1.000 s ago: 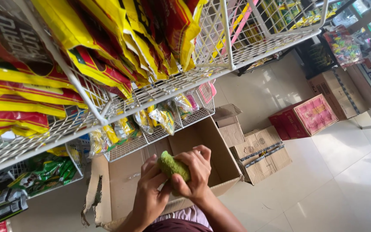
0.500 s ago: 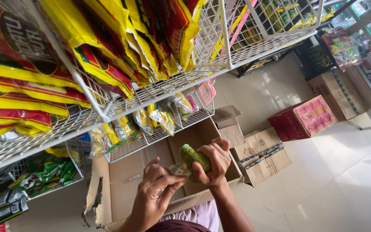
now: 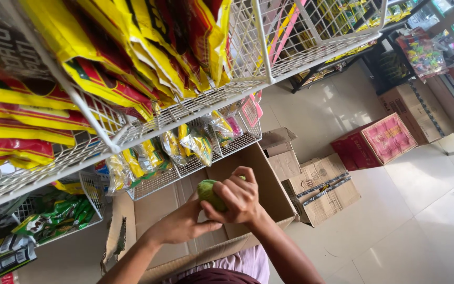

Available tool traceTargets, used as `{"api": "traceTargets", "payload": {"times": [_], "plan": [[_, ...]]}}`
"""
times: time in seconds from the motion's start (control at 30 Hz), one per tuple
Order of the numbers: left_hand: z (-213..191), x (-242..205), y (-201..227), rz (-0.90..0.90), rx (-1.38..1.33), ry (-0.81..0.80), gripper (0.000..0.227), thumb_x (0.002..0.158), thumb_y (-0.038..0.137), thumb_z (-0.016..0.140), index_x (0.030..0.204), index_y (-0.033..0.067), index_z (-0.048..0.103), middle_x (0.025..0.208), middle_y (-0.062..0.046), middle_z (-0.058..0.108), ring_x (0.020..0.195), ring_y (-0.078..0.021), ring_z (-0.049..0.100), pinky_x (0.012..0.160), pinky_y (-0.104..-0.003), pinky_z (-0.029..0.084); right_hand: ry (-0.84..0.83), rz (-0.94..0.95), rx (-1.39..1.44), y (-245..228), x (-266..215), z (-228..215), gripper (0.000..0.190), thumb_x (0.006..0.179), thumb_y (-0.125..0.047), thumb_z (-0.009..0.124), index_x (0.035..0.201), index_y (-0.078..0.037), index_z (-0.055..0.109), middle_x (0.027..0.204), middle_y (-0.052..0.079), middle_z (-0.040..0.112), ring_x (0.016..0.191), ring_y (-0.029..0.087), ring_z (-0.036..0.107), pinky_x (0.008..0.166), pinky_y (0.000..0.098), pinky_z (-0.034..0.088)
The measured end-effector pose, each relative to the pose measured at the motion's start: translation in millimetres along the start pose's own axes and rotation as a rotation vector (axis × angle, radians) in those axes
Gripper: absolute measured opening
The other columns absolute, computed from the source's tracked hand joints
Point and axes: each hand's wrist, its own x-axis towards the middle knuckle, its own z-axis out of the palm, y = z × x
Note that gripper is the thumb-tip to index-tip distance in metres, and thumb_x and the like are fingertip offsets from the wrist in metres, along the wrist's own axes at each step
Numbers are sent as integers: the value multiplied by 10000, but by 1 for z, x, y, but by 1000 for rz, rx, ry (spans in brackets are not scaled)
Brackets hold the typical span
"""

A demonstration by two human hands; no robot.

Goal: The person is wiping down a small package of snacks with a green cleaning cloth.

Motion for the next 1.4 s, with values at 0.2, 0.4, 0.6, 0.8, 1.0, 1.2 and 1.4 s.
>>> {"api": "traceTargets", "payload": {"times": [0.2, 0.4, 0.6, 0.8, 1.0, 1.2, 1.4], "plan": [[22, 9, -14, -627, -630, -393, 155, 952, 179, 556, 987, 103, 687, 997, -13, 767, 796, -168, 632, 742, -340, 513, -41, -32, 80, -10, 29, -7, 284, 863, -334, 685, 860, -54, 640, 653, 37, 557, 523, 205, 502, 838, 385, 467], [34, 3, -18, -819, -739, -375, 202, 938, 211, 491, 918, 82, 646, 888, -48, 686, 778, -201, 560, 748, -368, 458, -54, 8, 131, -3, 25, 3, 284, 859, -350, 674, 895, -69, 648, 611, 17, 564, 520, 207, 512, 881, 418, 458], [24, 16, -8, -818, -1322, -85, 188, 987, 185, 485, 1152, 107, 529, 955, -35, 493, 858, -124, 409, 814, -296, 412, 22, 136, 148, 6, 20, 14, 303, 880, -376, 650, 866, -75, 678, 574, -3, 584, 502, 164, 514, 912, 417, 448], [14, 12, 2, -665, -1772, 194, 1010, 783, -20, 483, 1649, 373, 142, 1734, 92, 192, 1338, -184, 455, 1145, -451, 347, 229, 765, 334, 30, -13, 5, 237, 968, -208, 544, 1062, 1, 601, 879, 126, 662, 692, 200, 605, 627, 330, 525], [6, 16, 18, -613, -1616, 353, 797, 1013, 479, 472, 1647, 260, 41, 1748, 36, 3, 1544, -214, 246, 1214, -466, 261, 402, 1236, 674, 20, -40, -4, 563, 987, -526, 362, 1243, -55, 533, 1021, 140, 590, 911, 244, 563, 780, 412, 463], [32, 31, 16, -621, -1234, 556, 727, 1049, 481, 275, 1642, 134, 37, 1752, -82, 4, 1605, -224, 16, 1262, -418, 66, 0, 834, 498, -85, -34, 18, 491, 1023, -190, 473, 1484, -24, 433, 1577, 193, 335, 1490, 385, 308, 1232, 511, 254], [30, 25, 35, -490, -1068, 420, 677, 1079, 404, 176, 1622, 109, -101, 1746, -40, -97, 1609, -207, -57, 1284, -424, 3, 51, 948, 661, -55, -26, 17, 493, 1067, -240, 366, 1506, -21, 405, 1569, 199, 344, 1476, 374, 348, 1229, 507, 275]]}}
